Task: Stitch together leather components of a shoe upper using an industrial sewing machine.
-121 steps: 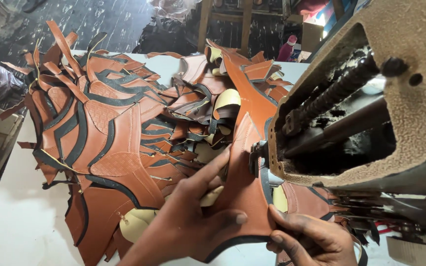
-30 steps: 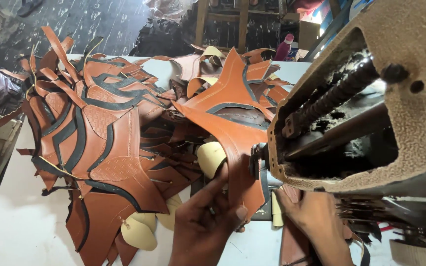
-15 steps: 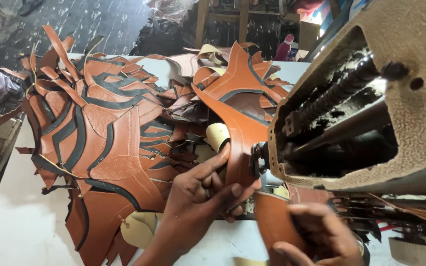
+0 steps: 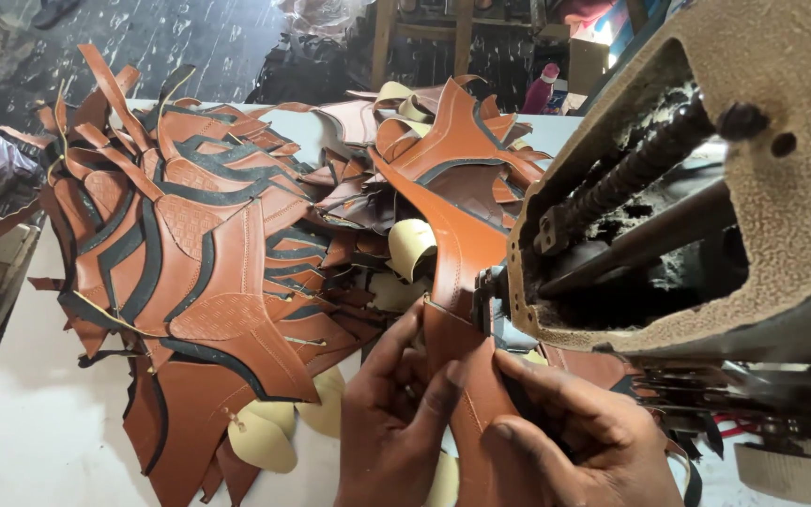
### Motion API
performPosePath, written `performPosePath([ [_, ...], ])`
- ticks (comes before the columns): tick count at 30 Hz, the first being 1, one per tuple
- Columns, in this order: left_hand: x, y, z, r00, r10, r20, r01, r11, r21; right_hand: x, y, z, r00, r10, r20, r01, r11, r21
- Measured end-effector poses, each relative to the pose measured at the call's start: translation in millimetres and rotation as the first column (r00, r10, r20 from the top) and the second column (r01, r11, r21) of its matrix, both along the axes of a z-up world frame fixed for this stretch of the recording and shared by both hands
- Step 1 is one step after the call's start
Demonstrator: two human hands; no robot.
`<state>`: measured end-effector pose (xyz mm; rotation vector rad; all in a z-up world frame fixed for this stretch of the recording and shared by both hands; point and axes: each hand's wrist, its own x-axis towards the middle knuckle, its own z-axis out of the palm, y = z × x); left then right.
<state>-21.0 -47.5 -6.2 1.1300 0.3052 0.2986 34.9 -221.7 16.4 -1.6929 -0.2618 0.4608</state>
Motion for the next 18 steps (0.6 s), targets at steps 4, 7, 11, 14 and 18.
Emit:
performPosePath([
  [4,4,5,-3,0.996,0.016,-0.084,-0.01,0.997,0.073,-1,-8,-1,0.989,0.051,0.142,-0.04,0.996,-0.073],
  [7,6,12,3,0.993,-0.005,-0.118,0.023,0.988,0.155,-6,-29,-22,0.957,0.107,0.271,-0.054,0.98,-0.194],
  [11,4,22,22,0.961,-0.041,-0.275,0.063,0.996,0.069,-7,-39,-30,0.95,0.137,0.281,-0.066,0.966,-0.248],
  [14,-1,25,26,0.97,-0.116,-0.215,0.137,0.987,0.085,-7,-28,-21,0.949,0.123,0.291,-0.075,0.982,-0.172],
  [18,-7,31,34,0.952,-0.286,-0.112,0.305,0.923,0.235,-7,-18,-17,0.961,0.039,0.272,0.012,0.983,-0.182],
])
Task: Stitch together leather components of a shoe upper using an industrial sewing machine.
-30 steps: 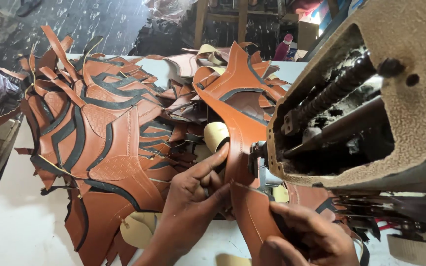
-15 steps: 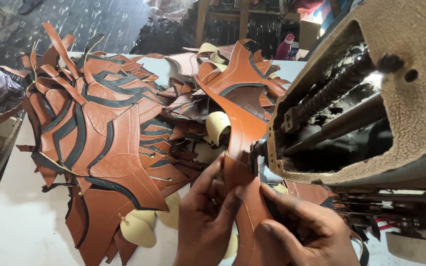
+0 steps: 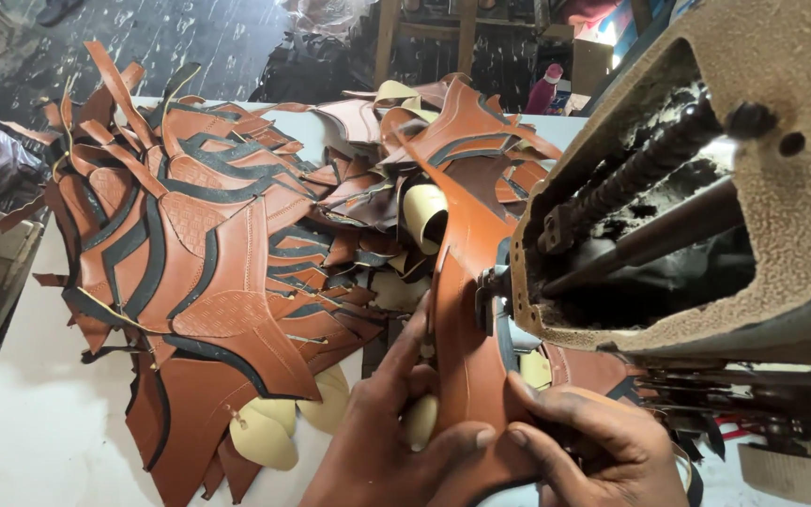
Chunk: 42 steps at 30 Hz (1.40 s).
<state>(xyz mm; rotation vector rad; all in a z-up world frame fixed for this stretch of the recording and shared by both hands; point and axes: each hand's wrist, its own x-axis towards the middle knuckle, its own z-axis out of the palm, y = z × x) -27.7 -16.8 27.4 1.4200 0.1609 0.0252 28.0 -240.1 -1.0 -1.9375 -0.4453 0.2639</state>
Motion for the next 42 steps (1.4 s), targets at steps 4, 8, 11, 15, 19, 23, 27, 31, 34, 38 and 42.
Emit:
performPosePath([
  [4,-1,11,20,0.98,-0.159,-0.12,0.142,0.98,-0.142,-1,-1,-3,0.986,-0.041,-0.163,0.045,0.999,0.023],
  [8,9,25,21,0.98,-0.136,0.146,0.134,0.991,0.027,-6,-10,-17,0.959,-0.078,-0.273,0.066,0.996,-0.053],
  [11,22,39,21,0.97,-0.216,0.107,0.206,0.974,0.099,-9,-9,-23,0.971,-0.07,-0.227,0.072,0.997,-0.002],
  [15,38,56,31,0.961,-0.265,0.08,0.219,0.906,0.363,-13,5,-26,0.976,-0.083,-0.2,0.108,0.988,0.115],
  [19,60,65,38,0.941,-0.333,-0.068,0.324,0.82,0.472,-10,26,-14,0.943,-0.187,-0.276,0.251,0.943,0.217],
  [23,79,73,41,0.931,-0.364,0.018,0.29,0.772,0.565,-4,30,-13,0.928,-0.169,-0.333,0.253,0.94,0.23],
  [27,98,81,33,0.896,-0.438,-0.071,0.425,0.802,0.42,-1,34,-10,0.93,-0.108,-0.351,0.225,0.924,0.311],
  [31,118,86,40,0.857,-0.5,-0.122,0.498,0.746,0.441,7,38,6,0.952,-0.107,-0.287,0.162,0.971,0.175],
  [34,126,90,41,0.845,-0.529,-0.074,0.496,0.726,0.476,6,25,1,0.999,0.021,-0.025,-0.019,0.996,0.087],
  [38,135,91,41,0.83,-0.557,-0.026,0.538,0.788,0.3,16,38,42,0.902,0.111,0.418,-0.081,0.993,-0.091],
  [42,131,95,44,0.843,-0.529,-0.098,0.488,0.676,0.551,26,32,48,0.803,0.184,0.567,0.074,0.913,-0.401],
])
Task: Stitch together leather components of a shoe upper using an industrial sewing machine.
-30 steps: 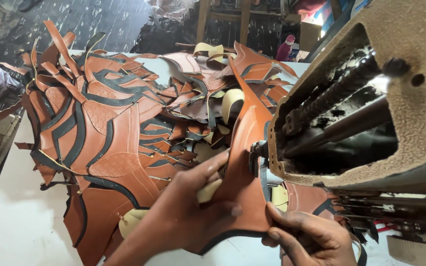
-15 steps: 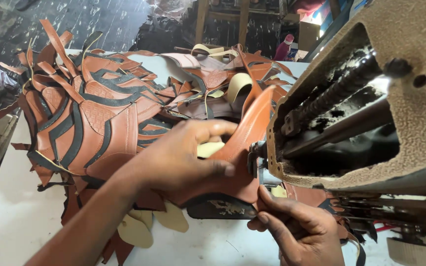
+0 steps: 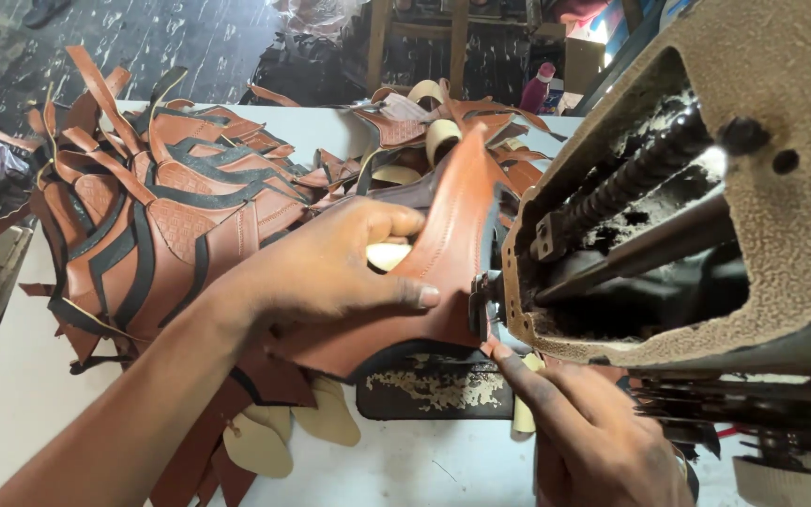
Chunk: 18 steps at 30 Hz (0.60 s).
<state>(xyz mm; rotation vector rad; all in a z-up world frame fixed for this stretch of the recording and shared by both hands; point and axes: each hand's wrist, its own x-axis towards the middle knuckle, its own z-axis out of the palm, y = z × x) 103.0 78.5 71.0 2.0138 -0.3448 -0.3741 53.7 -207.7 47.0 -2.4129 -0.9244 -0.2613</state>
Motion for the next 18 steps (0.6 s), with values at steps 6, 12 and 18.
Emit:
performPosePath([
  [6,-30,-7,-23,0.994,0.086,-0.063,-0.096,0.978,-0.183,28,-2,-1,0.973,0.199,0.114,-0.194,0.98,-0.048],
  [12,-72,-37,-38,0.928,0.307,-0.21,-0.367,0.849,-0.38,9,-18,-22,0.99,0.143,0.013,-0.143,0.986,0.086],
  [18,-103,-105,-81,0.755,0.623,-0.206,-0.638,0.624,-0.451,-1,-24,-23,0.971,0.151,-0.188,-0.099,0.96,0.262],
])
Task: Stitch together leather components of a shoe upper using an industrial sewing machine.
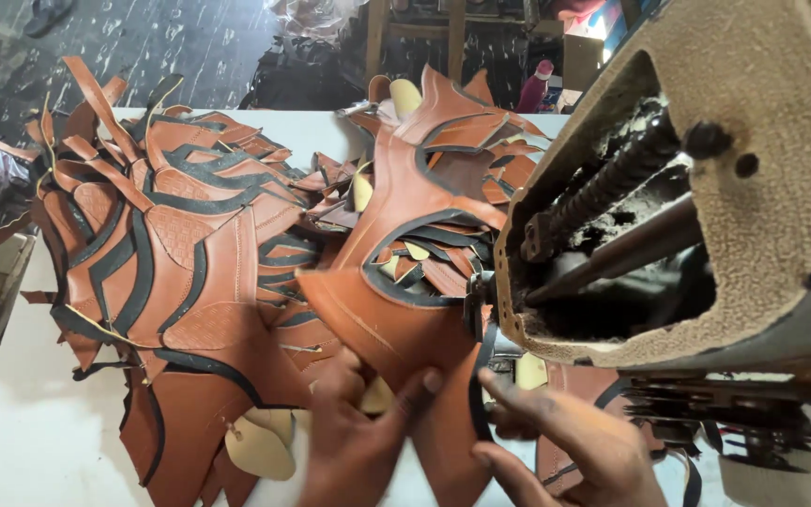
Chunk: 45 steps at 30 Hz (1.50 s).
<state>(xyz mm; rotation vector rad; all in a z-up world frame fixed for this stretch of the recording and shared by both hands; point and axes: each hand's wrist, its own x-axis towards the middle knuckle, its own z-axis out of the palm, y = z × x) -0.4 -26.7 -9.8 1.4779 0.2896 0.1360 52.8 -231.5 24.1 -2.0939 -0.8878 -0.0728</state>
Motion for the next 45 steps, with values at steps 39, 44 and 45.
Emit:
performPosePath([
  [39,-15,-11,-7,0.986,0.161,0.051,-0.14,0.945,-0.294,61,-24,-93,0.88,-0.472,-0.056,0.367,0.748,-0.553],
  [44,2,1,5,0.997,0.052,0.051,-0.04,0.977,-0.21,25,-74,-102,0.89,0.245,0.385,0.325,0.254,-0.911],
  [45,5,2,8,0.999,0.031,0.032,-0.023,0.973,-0.229,19,-93,-110,0.758,0.531,0.379,0.399,0.081,-0.913],
])
